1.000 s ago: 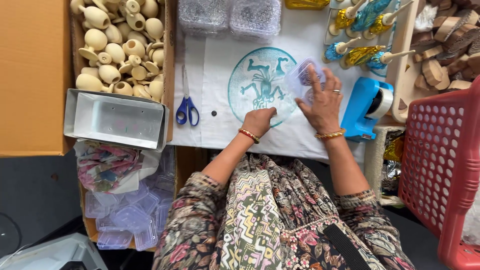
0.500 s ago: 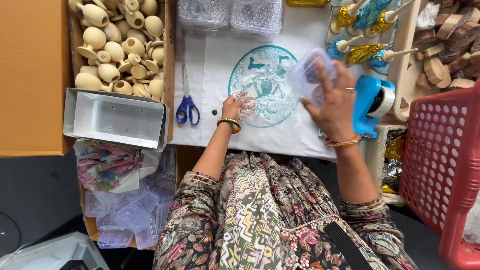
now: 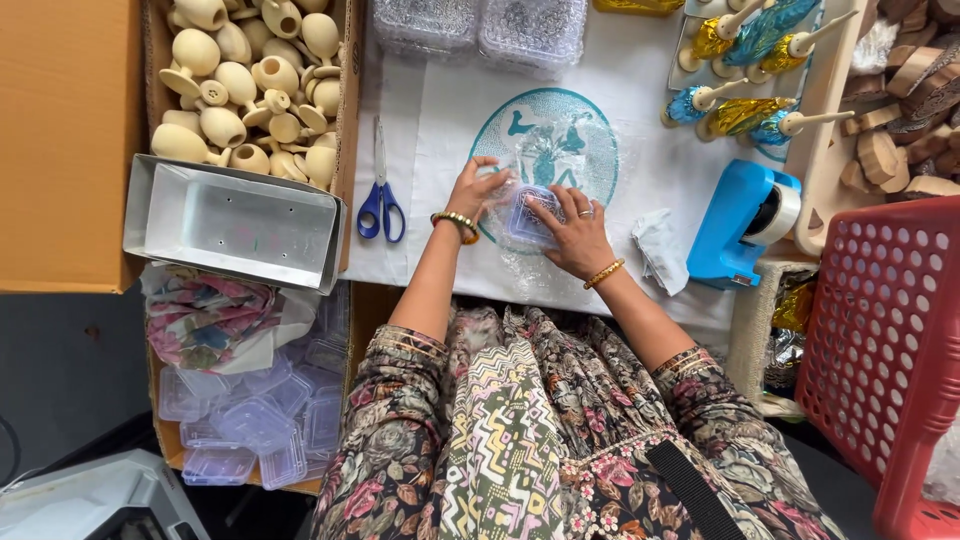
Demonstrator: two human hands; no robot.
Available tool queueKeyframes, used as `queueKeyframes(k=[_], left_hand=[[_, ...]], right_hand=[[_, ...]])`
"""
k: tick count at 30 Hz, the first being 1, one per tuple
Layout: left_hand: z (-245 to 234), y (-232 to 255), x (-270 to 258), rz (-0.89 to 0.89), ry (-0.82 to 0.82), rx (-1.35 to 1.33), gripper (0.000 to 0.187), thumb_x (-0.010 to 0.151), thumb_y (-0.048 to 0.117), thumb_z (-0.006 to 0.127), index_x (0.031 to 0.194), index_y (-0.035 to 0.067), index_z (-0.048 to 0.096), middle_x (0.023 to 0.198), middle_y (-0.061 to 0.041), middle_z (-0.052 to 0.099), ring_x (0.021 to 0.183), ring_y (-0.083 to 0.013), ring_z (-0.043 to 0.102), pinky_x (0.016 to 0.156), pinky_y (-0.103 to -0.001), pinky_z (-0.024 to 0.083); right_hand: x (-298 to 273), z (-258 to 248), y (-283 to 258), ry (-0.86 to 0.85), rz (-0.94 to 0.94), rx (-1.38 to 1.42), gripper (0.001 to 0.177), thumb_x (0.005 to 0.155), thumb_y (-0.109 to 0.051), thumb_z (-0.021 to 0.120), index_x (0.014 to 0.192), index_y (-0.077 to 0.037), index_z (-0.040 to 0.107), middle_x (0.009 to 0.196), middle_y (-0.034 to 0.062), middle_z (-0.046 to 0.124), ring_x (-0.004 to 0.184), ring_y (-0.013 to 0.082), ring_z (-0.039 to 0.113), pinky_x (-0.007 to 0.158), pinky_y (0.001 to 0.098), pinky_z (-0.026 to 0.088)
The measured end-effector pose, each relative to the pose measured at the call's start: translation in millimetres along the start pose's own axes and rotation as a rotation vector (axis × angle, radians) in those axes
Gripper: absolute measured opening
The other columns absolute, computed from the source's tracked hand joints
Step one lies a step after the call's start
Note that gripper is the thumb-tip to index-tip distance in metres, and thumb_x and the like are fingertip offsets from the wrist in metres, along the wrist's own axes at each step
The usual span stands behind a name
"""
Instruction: Cleaning wooden stamps and packing them along with other craft items into bags and boxes.
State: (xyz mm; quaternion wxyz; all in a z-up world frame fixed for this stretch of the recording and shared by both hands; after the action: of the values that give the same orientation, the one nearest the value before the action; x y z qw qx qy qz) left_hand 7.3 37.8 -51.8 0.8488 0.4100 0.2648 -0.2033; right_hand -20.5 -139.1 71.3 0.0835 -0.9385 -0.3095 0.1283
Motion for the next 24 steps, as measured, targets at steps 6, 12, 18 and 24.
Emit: queueKeyframes(k=[6,12,18,24], left_hand=[[25.6,25.0,41.5,0.15,0.035,0.327,0.078,0.083,-0.002,0.08,0.148,0.012,0.041,0.103,-0.016,0.073,0.087,-0.0148,0.066,0.069,-0.026,0.051],[52.3,68.1,21.6,0.341,-0.193,0.169,0.084,0.07,-0.023,0.05,0.148,0.01,0.051,0.13,-0.012,0.072,0.112,-0.0087,0.069,0.062,-0.024,0.042],[95.9,116.3,-88.1,1.134,0.501,1.33,0.052,0.072,-0.012,0.055,0.119,0.008,0.064,0.118,-0.013,0.067,0.111,-0.0332,0.063,0.1,-0.046,0.047],[106.9,30.7,-137.6,1.052,-0.363,1.575,0.023,0.077,-0.002,0.062,0.096,0.011,0.065,0.095,-0.006,0.061,0.097,-0.0273,0.064,0.1,-0.045,0.046]], right_hand=[[-2.5,1.1,-0.9,-0.007,-0.016,-0.057,0.111,0.063,-0.038,0.09,0.158,-0.037,0.032,0.155,0.0103,0.033,0.143,0.0338,0.032,0.108,0.0627,0.031],[-3.0,5.3,1.8,0.012,-0.013,-0.014,0.11,0.064,-0.039,0.088,0.158,-0.037,0.032,0.158,0.0102,0.032,0.144,0.0337,0.031,0.109,0.0622,0.031],[-1.0,5.9,4.7,-0.03,-0.018,-0.023,0.11,0.063,-0.038,0.088,0.157,-0.039,0.032,0.158,0.0095,0.031,0.144,0.0329,0.031,0.108,0.0619,0.03],[0.3,-11.3,10.2,0.073,-0.034,0.156,0.104,0.062,-0.035,0.089,0.155,-0.029,0.04,0.157,0.0091,0.039,0.142,0.0351,0.037,0.108,0.0568,0.034]])
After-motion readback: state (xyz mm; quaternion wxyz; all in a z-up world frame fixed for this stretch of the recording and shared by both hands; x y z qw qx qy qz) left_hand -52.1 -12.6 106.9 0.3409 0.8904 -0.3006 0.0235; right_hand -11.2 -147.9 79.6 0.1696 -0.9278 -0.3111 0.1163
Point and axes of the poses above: each hand's wrist, its own x-axis towards the middle knuckle, its own z-axis out of the palm, y = z × x, the point moved 8 cm from there along x, towards the middle knuckle
